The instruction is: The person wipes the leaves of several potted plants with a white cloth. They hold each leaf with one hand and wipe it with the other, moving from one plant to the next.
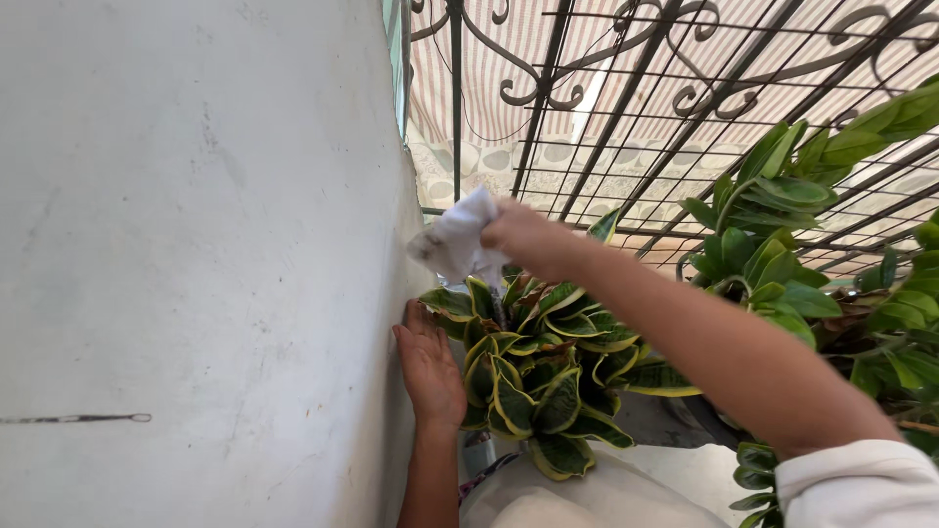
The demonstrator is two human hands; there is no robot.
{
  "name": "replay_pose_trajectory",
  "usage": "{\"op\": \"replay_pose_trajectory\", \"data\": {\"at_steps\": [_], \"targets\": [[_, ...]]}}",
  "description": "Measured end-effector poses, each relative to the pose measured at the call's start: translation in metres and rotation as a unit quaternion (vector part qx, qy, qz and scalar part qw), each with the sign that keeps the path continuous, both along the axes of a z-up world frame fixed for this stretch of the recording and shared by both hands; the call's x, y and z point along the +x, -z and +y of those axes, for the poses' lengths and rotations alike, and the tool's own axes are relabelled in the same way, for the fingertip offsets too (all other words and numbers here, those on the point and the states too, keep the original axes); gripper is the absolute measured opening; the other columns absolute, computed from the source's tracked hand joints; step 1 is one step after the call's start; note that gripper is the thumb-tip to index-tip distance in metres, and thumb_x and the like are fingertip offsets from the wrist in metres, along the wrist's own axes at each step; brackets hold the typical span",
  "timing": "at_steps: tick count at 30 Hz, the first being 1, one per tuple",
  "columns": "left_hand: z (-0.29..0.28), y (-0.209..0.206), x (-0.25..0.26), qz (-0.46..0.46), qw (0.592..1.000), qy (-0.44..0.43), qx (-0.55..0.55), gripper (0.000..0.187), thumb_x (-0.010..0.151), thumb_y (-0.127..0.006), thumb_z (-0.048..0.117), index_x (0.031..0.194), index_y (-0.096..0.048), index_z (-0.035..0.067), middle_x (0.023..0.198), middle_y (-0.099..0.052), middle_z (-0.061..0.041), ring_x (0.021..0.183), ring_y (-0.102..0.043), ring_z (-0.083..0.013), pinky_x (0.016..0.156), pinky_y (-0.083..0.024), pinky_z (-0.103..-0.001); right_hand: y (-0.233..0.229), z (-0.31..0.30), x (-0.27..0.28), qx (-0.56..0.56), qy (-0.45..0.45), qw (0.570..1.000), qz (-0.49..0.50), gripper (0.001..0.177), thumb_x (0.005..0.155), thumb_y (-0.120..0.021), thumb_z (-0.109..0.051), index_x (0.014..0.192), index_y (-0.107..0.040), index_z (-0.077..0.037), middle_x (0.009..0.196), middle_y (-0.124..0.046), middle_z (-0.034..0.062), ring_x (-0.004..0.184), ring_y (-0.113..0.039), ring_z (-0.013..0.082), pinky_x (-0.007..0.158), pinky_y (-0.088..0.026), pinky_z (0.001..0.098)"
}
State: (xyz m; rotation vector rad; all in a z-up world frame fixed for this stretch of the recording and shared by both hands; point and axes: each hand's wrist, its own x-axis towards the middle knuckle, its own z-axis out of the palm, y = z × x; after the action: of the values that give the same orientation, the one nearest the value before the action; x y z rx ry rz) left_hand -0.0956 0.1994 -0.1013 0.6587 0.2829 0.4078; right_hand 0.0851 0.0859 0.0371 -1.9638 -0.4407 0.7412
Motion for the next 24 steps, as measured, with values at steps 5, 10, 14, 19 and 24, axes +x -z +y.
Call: {"op": "replay_pose_trajectory", "data": {"at_steps": [5, 10, 14, 19, 24], "targets": [[0.002, 0.005, 0.011, -0.033, 0.999, 0.001, -0.013, 0.079, 0.107, -0.034, 0.057, 0.158, -0.032, -0.003, 0.159, -0.042, -0.014, 0.15, -0.034, -0.026, 0.126, -0.017, -0.043, 0.014, 0.019, -0.044, 0.009, -0.021, 0.993, -0.12, 0.049, 0.09, -0.047, 0.004, 0.137, -0.059, -0.004, 0.119, -0.07, 0.0226, 0.107, -0.068, 0.0328, 0.093, -0.051, 0.0432], [-0.003, -0.004, 0.014, -0.056, 0.998, -0.003, -0.028, 0.084, 0.106, -0.034, 0.062, 0.161, -0.026, -0.001, 0.161, -0.038, -0.015, 0.15, -0.033, -0.0284, 0.125, -0.023, -0.042, 0.039, 0.019, -0.065, -0.072, -0.145, 0.953, -0.256, 0.077, 0.079, -0.048, 0.012, 0.153, -0.04, -0.005, 0.134, -0.062, 0.0291, 0.12, -0.064, 0.0404, 0.102, -0.05, 0.047], [-0.005, -0.019, 0.015, -0.039, 0.999, 0.013, -0.014, 0.089, 0.1, -0.03, 0.067, 0.164, -0.02, 0.005, 0.166, -0.034, -0.012, 0.152, -0.032, -0.0265, 0.123, -0.023, -0.041, 0.063, 0.019, -0.064, -0.111, -0.231, 0.94, -0.226, 0.08, 0.075, -0.051, 0.013, 0.152, -0.04, -0.005, 0.132, -0.062, 0.0289, 0.12, -0.061, 0.0449, 0.101, -0.048, 0.0503], [-0.006, -0.019, 0.018, -0.056, 0.998, 0.013, -0.018, 0.09, 0.101, -0.03, 0.067, 0.164, -0.02, 0.004, 0.163, -0.036, -0.012, 0.149, -0.034, -0.0268, 0.123, -0.024, -0.042, 0.062, 0.019, -0.06, -0.175, -0.277, 0.933, -0.146, 0.068, 0.076, -0.052, 0.008, 0.142, -0.05, -0.006, 0.117, -0.069, 0.0256, 0.112, -0.065, 0.0433, 0.092, -0.05, 0.051], [-0.007, -0.015, 0.017, -0.092, 0.996, 0.017, -0.006, 0.091, 0.105, -0.031, 0.067, 0.165, -0.022, -0.001, 0.156, -0.041, -0.016, 0.144, -0.038, -0.0296, 0.121, -0.025, -0.043, 0.079, 0.016, -0.045, -0.207, -0.323, 0.91, -0.156, 0.048, 0.077, -0.055, 0.003, 0.124, -0.06, 0.0, 0.108, -0.069, 0.0264, 0.108, -0.065, 0.0439, 0.091, -0.05, 0.0511]]}}
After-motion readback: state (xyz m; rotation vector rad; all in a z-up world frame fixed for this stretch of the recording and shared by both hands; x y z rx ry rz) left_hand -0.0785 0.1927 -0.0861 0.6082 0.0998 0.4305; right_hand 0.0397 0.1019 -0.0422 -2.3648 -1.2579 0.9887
